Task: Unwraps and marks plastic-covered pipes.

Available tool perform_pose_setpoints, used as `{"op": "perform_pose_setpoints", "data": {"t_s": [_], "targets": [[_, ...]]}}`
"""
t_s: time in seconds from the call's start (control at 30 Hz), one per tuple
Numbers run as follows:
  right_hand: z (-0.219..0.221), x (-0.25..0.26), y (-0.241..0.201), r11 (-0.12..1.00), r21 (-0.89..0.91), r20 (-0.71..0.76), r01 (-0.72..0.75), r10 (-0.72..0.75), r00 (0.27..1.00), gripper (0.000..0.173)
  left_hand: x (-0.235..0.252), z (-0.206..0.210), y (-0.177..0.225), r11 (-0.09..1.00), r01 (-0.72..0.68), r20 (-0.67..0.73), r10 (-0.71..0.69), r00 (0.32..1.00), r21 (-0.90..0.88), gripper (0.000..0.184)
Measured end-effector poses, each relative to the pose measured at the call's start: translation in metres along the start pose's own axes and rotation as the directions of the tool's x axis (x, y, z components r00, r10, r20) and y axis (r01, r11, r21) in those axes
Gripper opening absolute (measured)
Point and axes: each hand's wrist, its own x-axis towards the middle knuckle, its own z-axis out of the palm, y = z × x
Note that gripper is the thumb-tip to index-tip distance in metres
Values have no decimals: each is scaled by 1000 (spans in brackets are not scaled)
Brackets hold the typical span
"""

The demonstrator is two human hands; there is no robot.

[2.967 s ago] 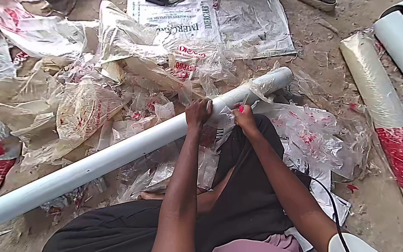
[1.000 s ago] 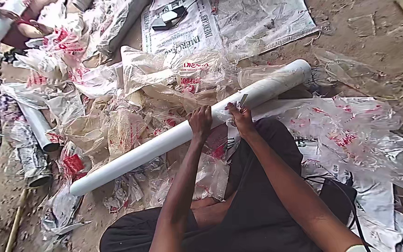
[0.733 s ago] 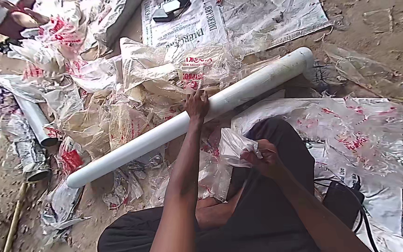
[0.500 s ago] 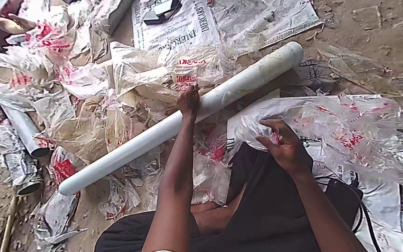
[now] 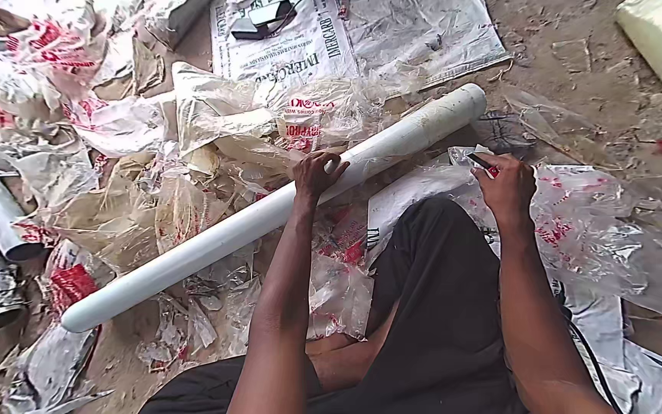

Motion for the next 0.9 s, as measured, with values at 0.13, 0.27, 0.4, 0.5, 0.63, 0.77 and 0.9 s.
{"op": "perform_pose_setpoints", "data": {"t_s": [0.13,0.27,0.4,0.5,0.63,0.77,0.9], "targets": [[-2,-5,10,993,99,-102,-65,75,992,33,-18,-12,6,996,25,287,-48,957,85,91],[-7,-23,1,990,134,-254,-33,67,965,30,-32,-8,11,983,24,362,-89,928,180,115],[1,-44,-38,943,298,-271,147,-65,961,26,-21,-25,17,981,37,478,-124,869,189,114],[27,-62,-88,864,489,97,119,-189,977,18,-24,-38,24,973,39,564,-164,809,227,111],[75,-69,-113,928,367,313,58,-182,932,32,-40,-30,21,977,78,516,-171,840,197,103],[93,-69,-108,956,285,303,71,-160,939,52,-61,-30,9,994,46,280,-73,957,103,81],[91,-66,-118,959,283,344,10,-112,932,64,-79,-19,23,988,35,195,-63,979,148,87]]}}
